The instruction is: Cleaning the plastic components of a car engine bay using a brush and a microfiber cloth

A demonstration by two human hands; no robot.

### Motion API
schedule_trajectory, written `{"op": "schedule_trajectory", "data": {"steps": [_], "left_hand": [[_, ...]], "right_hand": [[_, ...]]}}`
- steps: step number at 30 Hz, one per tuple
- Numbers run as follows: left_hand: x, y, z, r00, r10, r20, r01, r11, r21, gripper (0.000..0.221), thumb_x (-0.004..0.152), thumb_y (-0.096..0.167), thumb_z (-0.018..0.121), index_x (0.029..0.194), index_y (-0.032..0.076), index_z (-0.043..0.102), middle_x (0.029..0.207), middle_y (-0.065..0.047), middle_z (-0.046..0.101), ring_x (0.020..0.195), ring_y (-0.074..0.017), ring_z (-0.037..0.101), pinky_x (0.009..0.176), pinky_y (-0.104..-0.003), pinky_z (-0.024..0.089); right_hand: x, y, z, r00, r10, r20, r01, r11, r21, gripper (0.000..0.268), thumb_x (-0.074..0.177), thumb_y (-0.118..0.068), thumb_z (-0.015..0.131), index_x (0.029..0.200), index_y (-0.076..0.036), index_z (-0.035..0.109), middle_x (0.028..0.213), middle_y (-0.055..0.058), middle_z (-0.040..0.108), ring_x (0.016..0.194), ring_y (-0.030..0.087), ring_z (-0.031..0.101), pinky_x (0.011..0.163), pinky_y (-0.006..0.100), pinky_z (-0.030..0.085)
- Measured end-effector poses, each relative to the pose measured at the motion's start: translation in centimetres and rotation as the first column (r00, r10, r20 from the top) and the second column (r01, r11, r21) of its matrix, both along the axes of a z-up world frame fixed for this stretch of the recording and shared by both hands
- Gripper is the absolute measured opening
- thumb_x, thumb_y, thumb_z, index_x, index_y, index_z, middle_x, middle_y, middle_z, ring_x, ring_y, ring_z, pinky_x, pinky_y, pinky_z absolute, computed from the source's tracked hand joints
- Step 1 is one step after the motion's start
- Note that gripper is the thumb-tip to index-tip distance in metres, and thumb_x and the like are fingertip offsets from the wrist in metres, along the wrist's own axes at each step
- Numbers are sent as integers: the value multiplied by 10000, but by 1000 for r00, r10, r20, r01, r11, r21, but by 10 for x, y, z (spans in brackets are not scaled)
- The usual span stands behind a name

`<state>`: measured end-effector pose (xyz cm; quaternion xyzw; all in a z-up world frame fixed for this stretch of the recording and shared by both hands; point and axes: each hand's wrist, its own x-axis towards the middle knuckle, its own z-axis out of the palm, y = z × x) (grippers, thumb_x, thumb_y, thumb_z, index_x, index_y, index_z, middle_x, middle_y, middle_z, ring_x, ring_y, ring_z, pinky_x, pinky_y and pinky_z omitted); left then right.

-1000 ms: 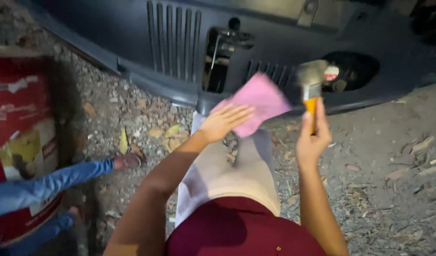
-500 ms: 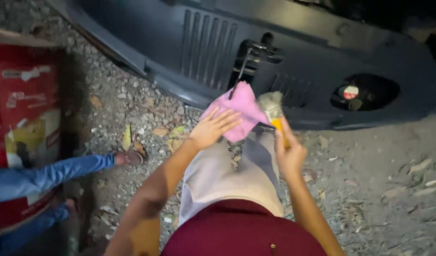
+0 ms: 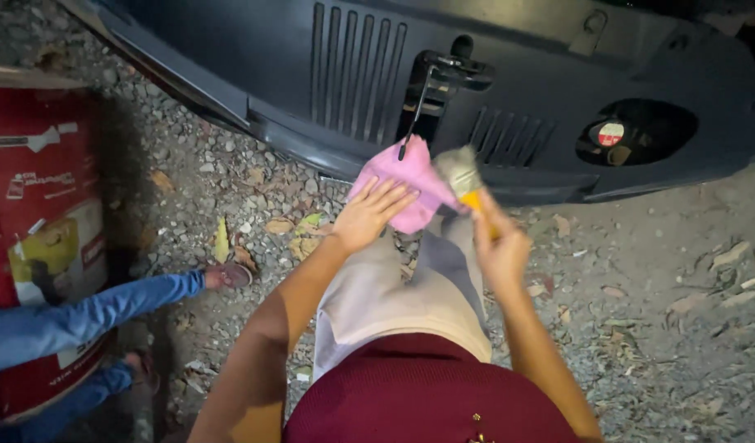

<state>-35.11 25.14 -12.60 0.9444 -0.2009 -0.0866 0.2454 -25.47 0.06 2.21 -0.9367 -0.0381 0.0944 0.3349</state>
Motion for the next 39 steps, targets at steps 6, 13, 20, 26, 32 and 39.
{"op": "schedule_trajectory", "data": {"steps": [6,13,20,26,32,39], "left_hand": [[4,-2,6,1000,12,-18,-13,1000,-7,772,947,92,529,1657,261,279,1706,-7,297,1574,-234,263,1278,-508,182],[7,-15,12,998,55,-17,-55,998,0,721,946,205,575,1633,211,354,1606,-70,466,1518,-283,367,1256,-605,100],[49,-78,41,996,83,-34,-83,996,15,791,947,159,559,1669,174,236,1748,-87,170,1609,-275,184,1271,-580,112],[54,-75,33,993,111,-27,-108,991,81,861,905,125,603,1674,125,217,1747,-118,162,1607,-286,164,1255,-594,94],[70,-85,31,989,139,46,-143,983,114,837,904,143,576,1667,95,235,1738,-128,187,1599,-303,184,1252,-594,93],[157,-121,67,979,192,72,-204,938,281,810,937,284,535,1665,85,242,1730,-94,195,1609,-280,164,1293,-537,161]], "right_hand": [[72,-16,-19,962,-55,268,42,998,55,307,1075,-81,670,1379,-53,692,1240,237,696,1158,376,659,947,466,558],[-56,-9,-2,987,-151,-49,139,970,-199,373,1035,-263,663,1403,-314,674,1061,228,736,959,414,708,861,546,566],[73,-33,-10,931,-100,352,133,989,-71,366,1084,-171,619,1450,-164,629,1171,197,745,1032,388,719,852,470,592],[-6,-58,-9,971,-163,172,178,981,-73,338,1055,-142,641,1385,-121,711,1058,237,755,931,422,726,727,444,577],[78,-63,6,967,-81,241,120,981,-154,368,1062,-206,640,1429,-221,663,810,253,742,745,467,716,627,545,552],[60,-103,12,999,-18,43,26,982,-185,425,1114,-338,496,1529,-251,525,1041,213,701,817,417,688,628,521,508]]}}
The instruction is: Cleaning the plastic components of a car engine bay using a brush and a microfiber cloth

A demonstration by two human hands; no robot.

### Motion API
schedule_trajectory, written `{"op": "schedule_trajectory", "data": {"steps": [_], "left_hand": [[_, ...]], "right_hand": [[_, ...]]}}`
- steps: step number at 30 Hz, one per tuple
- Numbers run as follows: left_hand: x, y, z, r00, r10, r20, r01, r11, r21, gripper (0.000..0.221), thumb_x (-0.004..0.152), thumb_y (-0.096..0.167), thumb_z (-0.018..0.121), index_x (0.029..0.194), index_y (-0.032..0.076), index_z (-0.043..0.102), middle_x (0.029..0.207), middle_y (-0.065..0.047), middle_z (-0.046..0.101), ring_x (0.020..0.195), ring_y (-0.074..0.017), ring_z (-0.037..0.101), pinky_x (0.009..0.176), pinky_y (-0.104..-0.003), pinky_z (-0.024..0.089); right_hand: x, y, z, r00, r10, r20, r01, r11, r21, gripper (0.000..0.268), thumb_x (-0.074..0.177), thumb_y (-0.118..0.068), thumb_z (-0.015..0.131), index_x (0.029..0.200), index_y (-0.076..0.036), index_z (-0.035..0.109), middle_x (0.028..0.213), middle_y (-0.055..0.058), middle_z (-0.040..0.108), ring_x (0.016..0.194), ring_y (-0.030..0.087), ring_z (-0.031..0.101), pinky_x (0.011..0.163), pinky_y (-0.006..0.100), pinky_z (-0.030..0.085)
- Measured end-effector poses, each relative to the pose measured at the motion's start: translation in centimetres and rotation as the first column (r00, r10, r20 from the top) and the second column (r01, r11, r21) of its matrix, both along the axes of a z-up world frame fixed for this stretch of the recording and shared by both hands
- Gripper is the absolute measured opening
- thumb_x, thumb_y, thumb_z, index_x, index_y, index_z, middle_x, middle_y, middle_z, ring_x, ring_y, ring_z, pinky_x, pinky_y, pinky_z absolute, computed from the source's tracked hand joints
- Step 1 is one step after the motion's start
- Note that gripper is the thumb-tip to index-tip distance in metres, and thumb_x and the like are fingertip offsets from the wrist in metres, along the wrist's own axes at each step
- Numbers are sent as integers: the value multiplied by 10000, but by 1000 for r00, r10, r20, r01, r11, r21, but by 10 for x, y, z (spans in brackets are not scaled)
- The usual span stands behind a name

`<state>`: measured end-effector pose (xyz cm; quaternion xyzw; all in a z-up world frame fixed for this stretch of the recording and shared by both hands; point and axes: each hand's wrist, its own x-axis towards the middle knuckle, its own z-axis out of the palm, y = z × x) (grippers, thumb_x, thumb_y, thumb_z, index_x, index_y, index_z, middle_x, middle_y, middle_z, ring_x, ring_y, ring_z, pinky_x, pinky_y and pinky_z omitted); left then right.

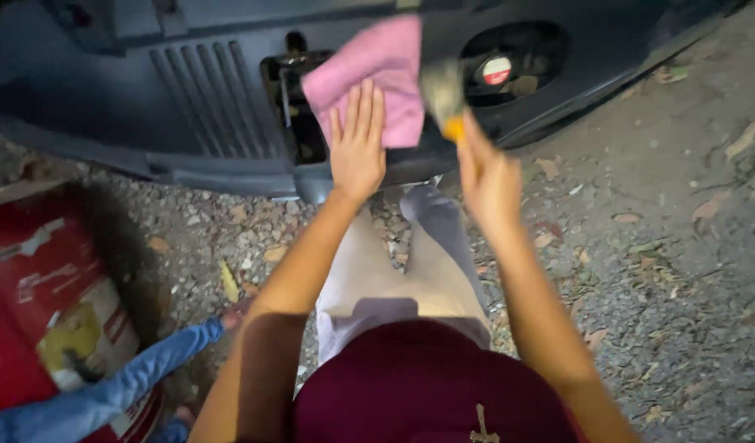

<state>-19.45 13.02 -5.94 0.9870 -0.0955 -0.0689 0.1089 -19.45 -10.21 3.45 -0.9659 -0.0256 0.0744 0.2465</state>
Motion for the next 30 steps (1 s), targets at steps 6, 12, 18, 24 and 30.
{"op": "schedule_trajectory", "data": {"steps": [6,12,18,24,30], "left_hand": [[66,-62,10,999,-15,46,12,999,51,698,1022,276,495,1665,151,252,1715,-48,210,1594,-257,201,1299,-480,185],[3,-80,-28,957,-277,81,286,949,-134,746,951,129,464,1662,140,235,1727,-50,214,1607,-235,223,1311,-468,205],[80,-34,3,982,-135,129,129,990,53,693,1006,157,492,1644,71,235,1679,-138,291,1532,-378,324,1272,-536,211],[61,-38,25,998,30,53,-26,996,-88,799,936,282,619,1636,88,285,1679,-123,287,1568,-312,221,1283,-541,150],[-14,-16,-31,970,-80,228,117,981,-156,589,1064,136,353,1652,121,312,1712,-80,283,1572,-268,265,1248,-472,171]], "right_hand": [[-81,-65,3,952,-212,-221,249,956,157,412,1046,-310,577,1424,-159,635,1315,116,688,1156,194,679,927,329,507],[-52,-95,25,932,-343,-115,362,881,305,415,1075,-204,566,1449,-23,568,1428,168,606,1304,192,574,1096,312,423],[-51,-90,32,915,-382,-132,404,872,277,417,1066,-249,593,1458,-110,575,1424,139,619,1270,152,588,1002,270,463],[-64,-60,30,911,-327,-252,393,872,290,445,1057,-296,593,1487,-182,578,1029,-2,656,648,60,538,603,248,462],[-66,-58,20,960,-262,-97,280,896,344,399,1009,-71,679,1400,-153,672,1291,232,677,1215,405,614,978,457,523]]}}
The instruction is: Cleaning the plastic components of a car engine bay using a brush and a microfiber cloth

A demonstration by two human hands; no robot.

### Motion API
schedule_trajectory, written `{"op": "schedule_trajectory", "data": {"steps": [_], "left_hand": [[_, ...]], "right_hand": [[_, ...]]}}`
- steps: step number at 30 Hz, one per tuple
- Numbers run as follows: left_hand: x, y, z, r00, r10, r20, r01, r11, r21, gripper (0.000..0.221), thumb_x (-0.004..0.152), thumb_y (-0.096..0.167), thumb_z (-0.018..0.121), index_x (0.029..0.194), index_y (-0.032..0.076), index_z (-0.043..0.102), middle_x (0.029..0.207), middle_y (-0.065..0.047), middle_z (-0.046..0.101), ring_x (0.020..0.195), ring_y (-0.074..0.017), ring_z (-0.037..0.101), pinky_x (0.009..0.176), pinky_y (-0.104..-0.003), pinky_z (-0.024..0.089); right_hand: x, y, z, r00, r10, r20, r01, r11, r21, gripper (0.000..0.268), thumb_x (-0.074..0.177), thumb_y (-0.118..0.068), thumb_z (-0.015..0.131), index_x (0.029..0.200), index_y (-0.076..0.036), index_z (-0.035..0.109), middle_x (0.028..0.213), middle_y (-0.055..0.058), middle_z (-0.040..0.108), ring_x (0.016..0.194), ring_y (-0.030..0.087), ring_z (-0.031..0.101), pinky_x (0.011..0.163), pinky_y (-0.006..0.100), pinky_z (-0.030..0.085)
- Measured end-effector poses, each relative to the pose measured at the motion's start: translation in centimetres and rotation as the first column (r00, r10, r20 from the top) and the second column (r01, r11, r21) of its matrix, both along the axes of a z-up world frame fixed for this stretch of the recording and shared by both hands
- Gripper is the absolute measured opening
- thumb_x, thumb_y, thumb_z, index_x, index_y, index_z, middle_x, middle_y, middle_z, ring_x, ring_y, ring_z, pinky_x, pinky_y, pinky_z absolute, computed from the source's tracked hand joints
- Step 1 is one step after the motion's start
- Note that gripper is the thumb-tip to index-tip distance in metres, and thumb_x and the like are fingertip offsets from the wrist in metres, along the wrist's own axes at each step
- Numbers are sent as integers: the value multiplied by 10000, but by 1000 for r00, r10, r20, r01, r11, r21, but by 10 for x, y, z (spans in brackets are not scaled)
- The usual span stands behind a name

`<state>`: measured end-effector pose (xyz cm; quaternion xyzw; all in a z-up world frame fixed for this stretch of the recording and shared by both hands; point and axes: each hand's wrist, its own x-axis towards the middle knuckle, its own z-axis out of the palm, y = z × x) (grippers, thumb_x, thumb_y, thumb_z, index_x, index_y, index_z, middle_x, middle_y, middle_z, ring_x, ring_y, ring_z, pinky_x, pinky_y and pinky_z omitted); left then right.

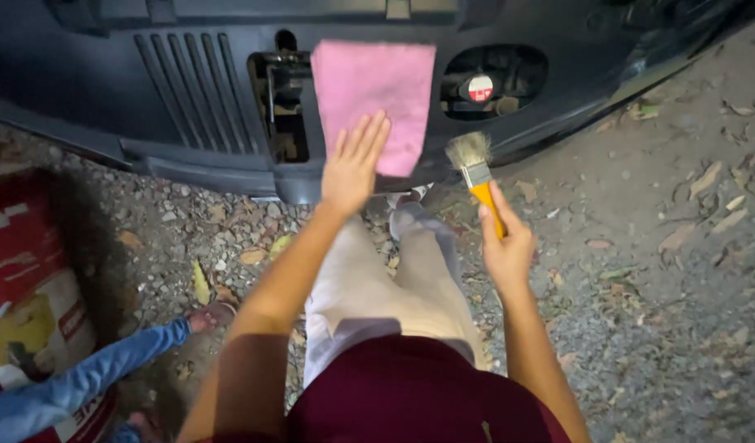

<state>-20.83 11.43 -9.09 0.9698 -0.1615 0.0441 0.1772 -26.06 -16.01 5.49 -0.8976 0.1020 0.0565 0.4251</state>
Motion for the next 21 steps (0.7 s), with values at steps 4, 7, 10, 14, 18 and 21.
{"op": "schedule_trajectory", "data": {"steps": [4,7,10,14,18,21], "left_hand": [[72,7,26,996,-31,80,29,999,27,567,1079,141,349,1646,115,325,1700,-85,283,1564,-276,271,1249,-484,207],[127,-4,-8,997,38,60,-35,998,-48,600,949,109,526,1545,123,462,1579,-76,470,1479,-304,354,1210,-530,226],[92,-14,30,999,30,44,-29,999,-19,495,984,50,572,1479,55,563,1539,-133,517,1467,-344,340,1217,-558,171],[-19,-33,-25,992,-46,114,16,967,253,606,943,-85,558,1525,23,428,1530,-226,460,1447,-416,388,1215,-625,294],[-86,7,18,983,-147,-115,121,971,-204,768,901,131,598,1623,105,336,1676,-78,367,1560,-270,334,1272,-471,272],[-85,43,68,987,5,-161,-66,925,-373,804,835,36,608,1604,114,387,1615,-111,455,1481,-311,456,1229,-466,376]], "right_hand": [[1,0,-8,999,46,3,-46,999,27,384,1019,-69,678,1395,-149,670,1318,206,669,1245,381,605,1015,441,507],[6,1,-13,994,101,52,-102,995,14,371,1050,-70,662,1419,-112,659,1327,223,660,1246,384,603,1022,459,498],[3,13,-14,994,79,77,-82,996,35,369,1051,-53,662,1410,-137,666,1314,205,672,1261,339,594,1033,423,497],[-6,21,-25,992,88,85,-95,992,88,377,1047,-27,653,1414,-115,660,1325,215,662,1271,314,581,1039,420,488],[-9,28,-27,986,98,135,-110,991,83,367,1065,11,640,1428,-44,637,1326,262,647,1269,347,579,1039,451,484],[-7,21,-33,980,103,170,-118,990,79,372,1083,32,612,1453,-7,606,1346,285,628,1276,343,565,1052,459,477]]}}
